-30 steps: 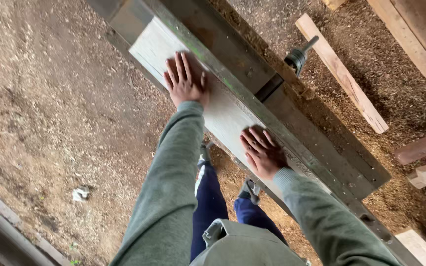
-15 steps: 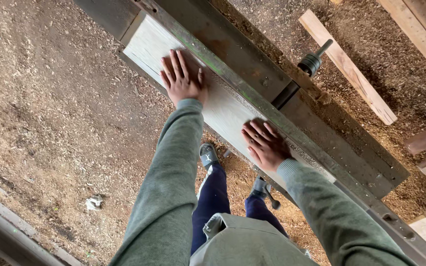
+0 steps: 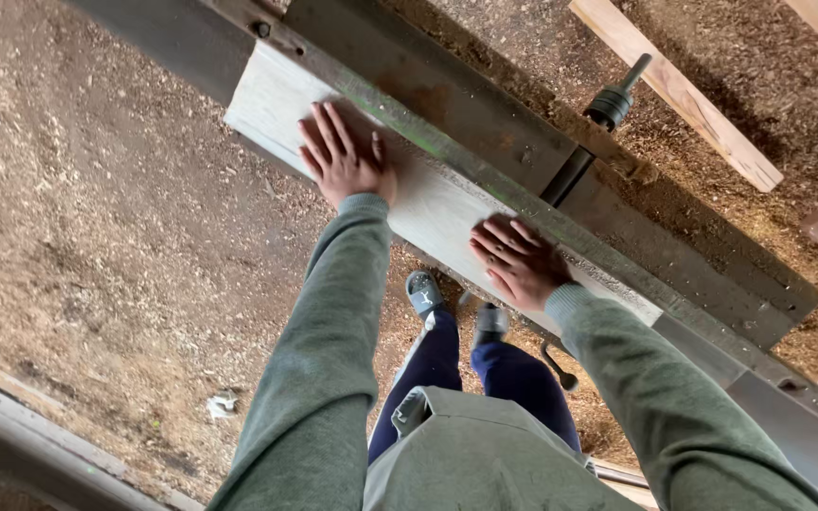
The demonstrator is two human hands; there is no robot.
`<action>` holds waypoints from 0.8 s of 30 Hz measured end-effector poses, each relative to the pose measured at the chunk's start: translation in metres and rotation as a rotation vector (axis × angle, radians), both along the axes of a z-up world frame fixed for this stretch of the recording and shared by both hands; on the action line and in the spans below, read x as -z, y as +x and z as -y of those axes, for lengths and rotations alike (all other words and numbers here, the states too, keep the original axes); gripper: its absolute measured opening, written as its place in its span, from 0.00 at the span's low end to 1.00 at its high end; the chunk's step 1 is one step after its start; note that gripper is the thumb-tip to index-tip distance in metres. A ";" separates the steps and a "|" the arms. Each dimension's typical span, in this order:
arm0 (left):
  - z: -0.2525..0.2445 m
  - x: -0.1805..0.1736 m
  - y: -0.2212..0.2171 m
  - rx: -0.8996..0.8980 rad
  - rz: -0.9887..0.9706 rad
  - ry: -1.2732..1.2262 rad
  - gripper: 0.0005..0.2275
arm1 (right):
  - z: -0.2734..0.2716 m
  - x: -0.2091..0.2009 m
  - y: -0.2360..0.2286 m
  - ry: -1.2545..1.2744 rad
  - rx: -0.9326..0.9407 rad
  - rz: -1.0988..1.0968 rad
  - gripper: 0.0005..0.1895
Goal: The person sands a wooden plank using a stationary planer, repeatedly running the plank across the machine's surface by hand, then turning the plank over and repeating the sanding action on the other side.
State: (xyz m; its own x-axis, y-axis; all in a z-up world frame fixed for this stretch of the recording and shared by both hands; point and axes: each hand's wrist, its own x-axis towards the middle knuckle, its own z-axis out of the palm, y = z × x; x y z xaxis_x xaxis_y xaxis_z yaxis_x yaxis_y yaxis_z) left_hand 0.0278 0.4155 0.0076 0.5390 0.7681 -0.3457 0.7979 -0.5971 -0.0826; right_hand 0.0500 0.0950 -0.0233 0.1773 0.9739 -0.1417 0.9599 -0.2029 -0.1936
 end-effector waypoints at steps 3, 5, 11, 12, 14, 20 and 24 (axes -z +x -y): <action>-0.010 -0.002 0.004 -0.044 -0.005 -0.046 0.36 | -0.008 0.005 0.000 0.040 0.032 0.000 0.31; -0.012 -0.002 0.005 -0.033 -0.028 -0.035 0.37 | -0.008 0.007 0.001 0.042 0.019 -0.005 0.31; -0.014 -0.008 0.008 -0.036 -0.058 -0.024 0.37 | -0.013 0.007 0.002 0.030 0.017 -0.015 0.31; -0.014 -0.009 0.007 -0.042 -0.062 -0.033 0.37 | -0.013 0.005 0.002 0.037 0.013 -0.003 0.31; -0.017 -0.011 0.007 -0.047 -0.048 -0.027 0.36 | -0.019 0.004 0.002 0.018 0.015 -0.022 0.31; -0.029 -0.011 0.009 -0.043 0.005 -0.014 0.36 | -0.033 -0.003 0.004 0.008 0.039 -0.044 0.30; -0.037 -0.009 0.006 -0.030 0.012 -0.010 0.36 | -0.042 -0.013 0.004 -0.011 0.041 -0.061 0.31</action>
